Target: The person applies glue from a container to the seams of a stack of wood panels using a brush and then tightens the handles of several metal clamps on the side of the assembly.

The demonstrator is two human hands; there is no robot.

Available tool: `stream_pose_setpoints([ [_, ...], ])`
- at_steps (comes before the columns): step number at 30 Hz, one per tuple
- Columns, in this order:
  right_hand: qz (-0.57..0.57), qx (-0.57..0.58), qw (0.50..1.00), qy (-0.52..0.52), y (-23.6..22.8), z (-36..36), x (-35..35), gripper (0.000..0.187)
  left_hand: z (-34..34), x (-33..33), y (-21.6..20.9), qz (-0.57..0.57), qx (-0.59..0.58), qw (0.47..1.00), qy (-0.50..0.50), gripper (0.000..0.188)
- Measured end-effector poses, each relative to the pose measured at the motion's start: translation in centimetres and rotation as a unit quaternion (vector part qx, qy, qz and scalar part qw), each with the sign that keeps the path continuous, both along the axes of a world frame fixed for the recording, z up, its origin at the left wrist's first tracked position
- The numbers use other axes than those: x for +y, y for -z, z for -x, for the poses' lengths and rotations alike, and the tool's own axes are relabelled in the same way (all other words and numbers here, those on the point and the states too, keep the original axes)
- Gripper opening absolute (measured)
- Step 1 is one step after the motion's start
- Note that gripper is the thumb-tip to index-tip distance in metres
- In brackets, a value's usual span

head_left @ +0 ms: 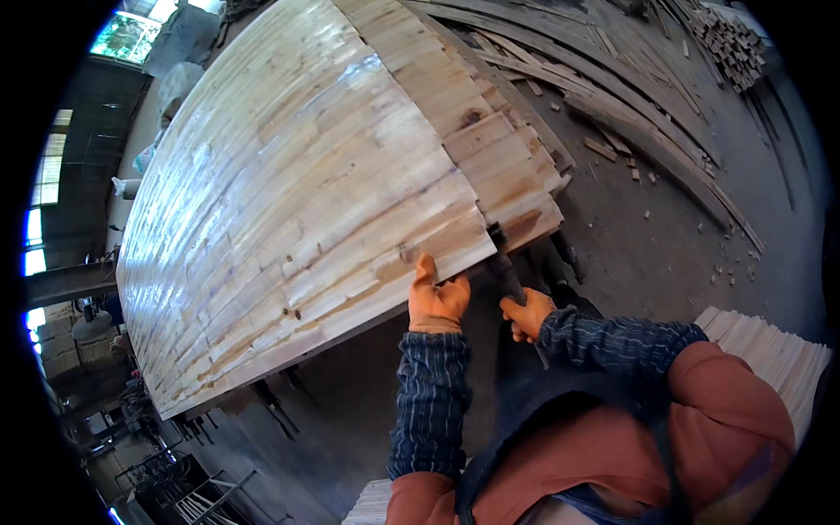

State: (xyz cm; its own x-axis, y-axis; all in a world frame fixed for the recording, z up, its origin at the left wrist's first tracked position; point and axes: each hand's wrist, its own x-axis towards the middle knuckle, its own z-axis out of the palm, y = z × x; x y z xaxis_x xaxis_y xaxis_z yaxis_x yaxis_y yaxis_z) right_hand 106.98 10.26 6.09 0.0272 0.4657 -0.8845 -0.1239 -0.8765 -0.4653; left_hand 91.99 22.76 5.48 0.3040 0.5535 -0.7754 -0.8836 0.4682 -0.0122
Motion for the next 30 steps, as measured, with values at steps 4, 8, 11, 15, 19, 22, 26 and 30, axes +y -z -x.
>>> stream_pose_setpoints([
  [4, -0.034, -0.024, 0.999, 0.018, -2.4, 0.8, 0.5, 0.03, 0.3, 0.5, -1.8, 0.021, -0.008, 1.0, 0.005, 0.027],
  [8, -0.06, -0.024, 0.998, 0.028, -2.2, 2.8, -0.1, 0.035, 0.2, 1.1, -2.1, 0.038, -0.04, 0.998, 0.01, 0.027],
  [11, -0.057, -0.032, 0.998, 0.014, -2.6, 4.0, -0.2, 0.038, 0.4, 1.5, -1.9, 0.086, 0.0, 0.996, 0.005, 0.025],
  [15, -0.079, 0.036, 0.996, 0.02, -0.2, 3.5, -1.0, 0.047, 3.7, -0.6, 1.7, -0.202, 0.188, 0.929, 0.246, 0.022],
  [19, -0.085, 0.219, 0.972, 0.021, 2.1, 1.5, -0.6, 0.073, 6.2, -3.3, 2.3, -0.156, 0.108, 0.95, 0.247, 0.024],
  [22, -0.098, 0.237, 0.959, 0.123, 3.6, 1.8, -0.2, 0.085, 5.1, -2.6, -0.7, -0.086, 0.01, 0.993, 0.082, 0.029],
  [26, -0.069, 0.289, 0.944, 0.144, 2.6, 1.6, 1.1, 0.074, 6.0, -0.3, 0.3, -0.072, 0.053, 0.996, 0.019, 0.027],
  [30, -0.122, 0.152, 0.974, 0.119, 3.1, 4.1, 0.7, 0.051, 7.7, 0.5, 2.1, -0.064, 0.058, 0.994, 0.062, 0.023],
])
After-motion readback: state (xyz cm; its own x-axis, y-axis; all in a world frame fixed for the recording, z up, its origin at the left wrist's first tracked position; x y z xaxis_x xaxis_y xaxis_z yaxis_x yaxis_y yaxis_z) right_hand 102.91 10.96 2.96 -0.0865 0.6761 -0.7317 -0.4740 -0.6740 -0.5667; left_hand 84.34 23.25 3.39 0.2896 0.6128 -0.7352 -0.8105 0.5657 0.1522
